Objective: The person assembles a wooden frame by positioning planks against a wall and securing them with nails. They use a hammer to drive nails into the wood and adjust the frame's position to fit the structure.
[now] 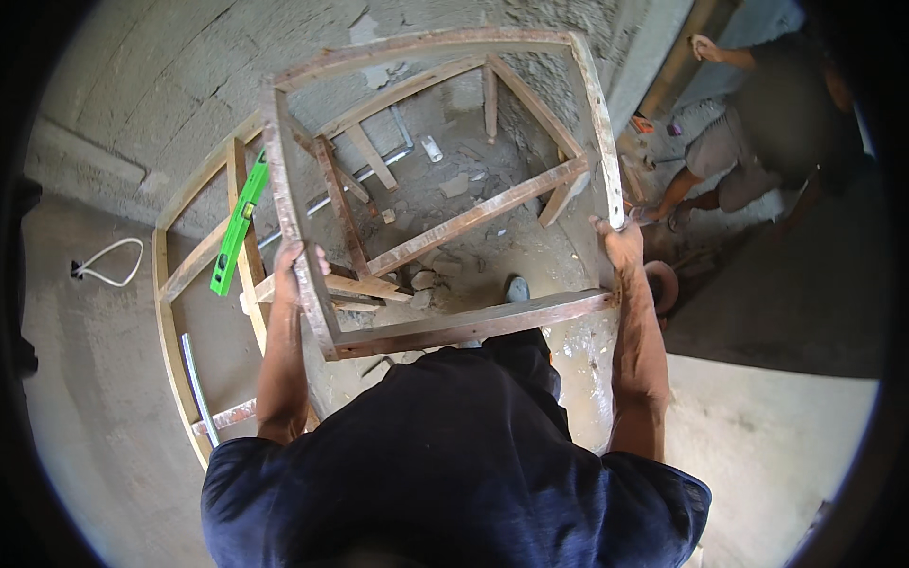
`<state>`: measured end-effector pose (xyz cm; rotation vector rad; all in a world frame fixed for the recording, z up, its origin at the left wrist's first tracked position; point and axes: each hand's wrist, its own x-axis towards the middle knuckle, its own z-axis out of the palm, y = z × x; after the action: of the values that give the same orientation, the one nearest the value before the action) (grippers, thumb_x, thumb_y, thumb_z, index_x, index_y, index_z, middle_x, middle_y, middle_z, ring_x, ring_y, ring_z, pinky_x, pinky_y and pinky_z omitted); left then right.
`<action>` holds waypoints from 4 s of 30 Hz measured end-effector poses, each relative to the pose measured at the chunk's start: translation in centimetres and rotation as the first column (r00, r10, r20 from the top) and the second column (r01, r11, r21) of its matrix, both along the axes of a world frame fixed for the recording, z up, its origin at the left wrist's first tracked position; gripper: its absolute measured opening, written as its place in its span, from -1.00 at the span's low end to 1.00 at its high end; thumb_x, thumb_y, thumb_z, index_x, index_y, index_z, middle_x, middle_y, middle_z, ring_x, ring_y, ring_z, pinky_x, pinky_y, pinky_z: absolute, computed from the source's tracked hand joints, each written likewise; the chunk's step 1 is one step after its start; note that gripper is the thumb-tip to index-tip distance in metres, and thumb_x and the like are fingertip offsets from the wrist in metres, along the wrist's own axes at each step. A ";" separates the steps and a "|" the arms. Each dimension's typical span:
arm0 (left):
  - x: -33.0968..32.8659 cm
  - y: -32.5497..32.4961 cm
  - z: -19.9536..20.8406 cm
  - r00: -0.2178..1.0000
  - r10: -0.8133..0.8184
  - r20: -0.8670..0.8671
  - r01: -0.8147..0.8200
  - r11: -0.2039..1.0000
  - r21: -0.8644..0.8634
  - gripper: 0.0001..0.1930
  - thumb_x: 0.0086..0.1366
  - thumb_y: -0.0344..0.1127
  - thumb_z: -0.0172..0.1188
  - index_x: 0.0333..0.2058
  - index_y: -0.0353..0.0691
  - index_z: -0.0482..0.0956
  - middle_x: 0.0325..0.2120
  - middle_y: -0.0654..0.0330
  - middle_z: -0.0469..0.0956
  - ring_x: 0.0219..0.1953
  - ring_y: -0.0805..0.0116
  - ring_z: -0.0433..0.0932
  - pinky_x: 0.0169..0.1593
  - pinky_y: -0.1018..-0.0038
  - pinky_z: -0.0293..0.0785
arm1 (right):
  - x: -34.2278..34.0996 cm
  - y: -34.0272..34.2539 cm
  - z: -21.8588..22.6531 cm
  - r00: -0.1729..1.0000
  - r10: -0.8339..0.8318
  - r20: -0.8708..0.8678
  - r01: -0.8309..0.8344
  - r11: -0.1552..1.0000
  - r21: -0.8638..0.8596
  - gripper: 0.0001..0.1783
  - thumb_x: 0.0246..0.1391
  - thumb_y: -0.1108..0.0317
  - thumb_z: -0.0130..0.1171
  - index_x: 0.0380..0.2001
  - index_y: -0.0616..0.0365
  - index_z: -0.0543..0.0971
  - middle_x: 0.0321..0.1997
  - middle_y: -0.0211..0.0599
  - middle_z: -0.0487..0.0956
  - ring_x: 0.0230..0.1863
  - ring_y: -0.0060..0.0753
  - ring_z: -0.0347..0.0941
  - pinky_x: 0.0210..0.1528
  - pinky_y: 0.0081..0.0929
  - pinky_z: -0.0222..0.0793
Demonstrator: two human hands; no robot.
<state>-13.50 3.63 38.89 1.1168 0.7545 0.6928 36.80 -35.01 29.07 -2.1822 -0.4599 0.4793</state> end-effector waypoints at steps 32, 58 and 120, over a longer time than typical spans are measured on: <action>17.3 21.3 -26.8 0.508 0.219 -0.833 -0.298 0.952 0.068 -0.43 0.22 -0.12 0.52 0.10 -0.36 0.66 -0.07 0.02 0.75 -0.02 0.16 0.70 0.09 0.27 0.58 | 25.1 34.6 -20.8 0.865 0.483 0.136 -0.285 0.697 -0.658 -0.27 0.04 -0.27 0.44 -0.13 0.29 0.69 -0.12 0.28 0.73 -0.01 0.39 0.68 0.04 0.12 0.59; 16.0 21.2 -30.8 0.452 0.216 -0.866 -0.283 0.955 0.091 -0.46 0.20 -0.14 0.53 0.07 -0.34 0.65 -0.19 0.09 0.75 -0.15 0.24 0.70 0.01 0.29 0.61 | 25.0 33.1 -25.1 0.862 0.445 0.244 -0.302 0.835 -0.460 -0.22 -0.02 -0.24 0.54 -0.11 0.35 0.68 -0.22 0.26 0.72 -0.14 0.44 0.67 -0.07 0.15 0.58; 10.3 8.8 -27.6 0.701 -0.204 -0.683 -0.015 0.953 -0.301 -0.07 0.43 0.25 0.28 0.44 -0.48 0.33 0.42 -0.15 0.42 0.48 0.03 0.34 0.54 0.23 0.18 | 20.6 34.4 -23.4 0.867 0.400 0.295 -0.260 0.871 -0.417 -0.19 0.22 -0.23 0.37 0.12 0.40 0.62 -0.08 0.28 0.72 0.01 0.32 0.68 0.05 0.08 0.52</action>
<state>-3.21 12.44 11.25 1.1389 1.3998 0.0128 57.38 -0.61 5.65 -2.5793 -1.0503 0.3493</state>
